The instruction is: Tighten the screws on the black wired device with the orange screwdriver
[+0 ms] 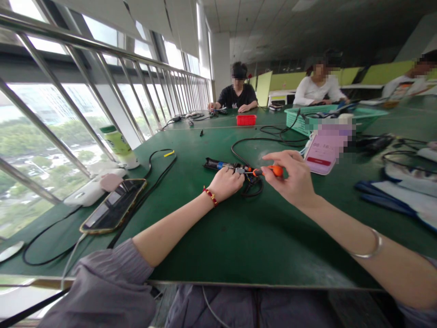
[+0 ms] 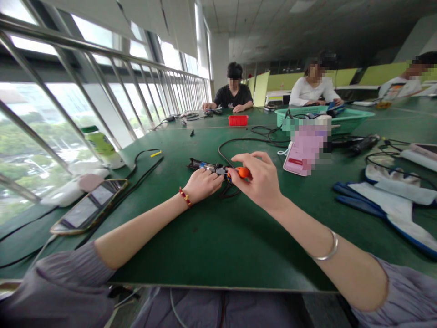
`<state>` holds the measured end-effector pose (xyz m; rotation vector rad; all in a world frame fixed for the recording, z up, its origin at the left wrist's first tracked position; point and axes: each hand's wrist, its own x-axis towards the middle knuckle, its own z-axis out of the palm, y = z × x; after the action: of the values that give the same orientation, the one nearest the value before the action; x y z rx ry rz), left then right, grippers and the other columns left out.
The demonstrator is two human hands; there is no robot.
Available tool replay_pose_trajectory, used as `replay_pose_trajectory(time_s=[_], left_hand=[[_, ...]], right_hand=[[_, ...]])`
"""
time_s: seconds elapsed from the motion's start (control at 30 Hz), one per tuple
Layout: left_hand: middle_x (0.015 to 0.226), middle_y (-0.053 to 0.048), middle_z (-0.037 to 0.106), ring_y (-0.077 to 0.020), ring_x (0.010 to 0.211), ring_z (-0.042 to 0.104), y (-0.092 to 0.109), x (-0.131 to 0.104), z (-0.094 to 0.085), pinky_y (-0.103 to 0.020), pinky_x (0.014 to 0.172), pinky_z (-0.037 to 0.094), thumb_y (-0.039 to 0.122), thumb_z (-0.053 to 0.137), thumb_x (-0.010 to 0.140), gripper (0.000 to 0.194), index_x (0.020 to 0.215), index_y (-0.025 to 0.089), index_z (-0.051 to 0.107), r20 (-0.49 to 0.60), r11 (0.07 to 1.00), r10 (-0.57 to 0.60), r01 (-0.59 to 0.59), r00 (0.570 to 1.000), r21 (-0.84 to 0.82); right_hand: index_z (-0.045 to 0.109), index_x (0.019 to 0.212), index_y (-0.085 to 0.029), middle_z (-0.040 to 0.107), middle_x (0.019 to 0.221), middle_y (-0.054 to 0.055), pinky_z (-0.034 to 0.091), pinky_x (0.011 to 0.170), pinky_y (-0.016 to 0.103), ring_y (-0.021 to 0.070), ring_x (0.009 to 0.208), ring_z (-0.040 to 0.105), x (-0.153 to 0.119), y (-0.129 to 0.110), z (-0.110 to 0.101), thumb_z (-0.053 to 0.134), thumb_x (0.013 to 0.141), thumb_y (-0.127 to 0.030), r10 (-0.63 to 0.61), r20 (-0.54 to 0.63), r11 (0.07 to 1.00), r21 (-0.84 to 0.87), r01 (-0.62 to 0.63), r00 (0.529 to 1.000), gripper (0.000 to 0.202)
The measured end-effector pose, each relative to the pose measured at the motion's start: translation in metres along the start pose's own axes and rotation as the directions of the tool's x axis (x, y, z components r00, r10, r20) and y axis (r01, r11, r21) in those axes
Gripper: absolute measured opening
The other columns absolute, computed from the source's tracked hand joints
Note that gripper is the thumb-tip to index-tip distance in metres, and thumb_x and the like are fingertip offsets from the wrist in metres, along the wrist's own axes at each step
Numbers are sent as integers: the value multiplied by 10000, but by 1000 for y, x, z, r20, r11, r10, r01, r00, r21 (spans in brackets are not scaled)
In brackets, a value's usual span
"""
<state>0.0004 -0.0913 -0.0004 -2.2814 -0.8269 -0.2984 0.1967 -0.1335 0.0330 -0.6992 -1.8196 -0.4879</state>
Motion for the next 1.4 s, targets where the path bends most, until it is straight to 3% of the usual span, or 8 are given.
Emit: replay_pose_trajectory(time_s=[0.17,0.37,0.53,0.73,0.93,1.13,1.3,1.4], left_hand=[[625,-60,625,-163,605,583,2,0,2,-291,576,342,179,411,928,275,860,118,670,33,1000,-9,10,999,-19],[634,-72,639,-164,604,605,4,2,-1,-294,583,360,141,397,922,282,879,103,673,93,999,-19,22,995,-30],[717,-105,677,-182,653,636,9,5,-9,-291,591,383,111,371,930,301,1001,76,661,204,998,-42,51,978,-36],[763,-133,690,-207,724,674,21,8,-19,-283,598,406,62,330,940,344,1150,36,601,321,992,-104,122,941,-38],[743,-126,705,-222,732,704,28,10,-29,-264,562,418,58,357,940,421,1348,39,456,462,970,-192,239,866,-45],[733,-126,707,-227,753,710,30,11,-34,-265,582,445,42,355,938,443,1373,53,442,489,967,-204,252,848,-34],[712,-136,703,-215,717,707,34,11,-37,-254,565,437,5,363,916,470,1379,46,435,510,961,-218,274,832,-37],[709,-140,702,-205,707,705,36,11,-37,-245,562,426,-4,372,908,486,1389,48,421,514,958,-231,285,826,-28]], right_hand=[[535,1147,-221,654,827,23,489,783,360,194,778,624,-1,1,0,581,794,-244,16,-25,1000,11,-16,1000,356],[594,884,-250,651,672,-23,478,767,343,166,644,590,0,-1,0,585,812,-254,15,7,1000,-14,-15,1000,73],[547,1120,-217,658,831,25,488,790,358,192,771,620,-1,1,0,586,784,-235,31,-28,999,-10,-31,999,339],[577,904,-230,612,619,-37,474,819,349,158,626,593,0,-1,-1,591,813,-235,-4,3,1000,-27,4,1000,92],[528,1127,-215,677,893,35,485,802,361,196,803,629,0,1,-1,568,788,-213,12,-27,1000,-18,-13,1000,342],[584,845,-242,638,640,-24,475,802,352,173,656,580,1,3,0,576,828,-267,56,14,998,-37,-55,998,31],[574,1060,-215,676,824,22,468,798,347,193,763,597,0,8,0,590,809,-268,108,-4,993,-38,-109,994,257],[576,1030,-217,676,865,29,450,813,348,191,774,604,1,9,-1,551,827,-251,108,47,994,-28,-107,993,207]])
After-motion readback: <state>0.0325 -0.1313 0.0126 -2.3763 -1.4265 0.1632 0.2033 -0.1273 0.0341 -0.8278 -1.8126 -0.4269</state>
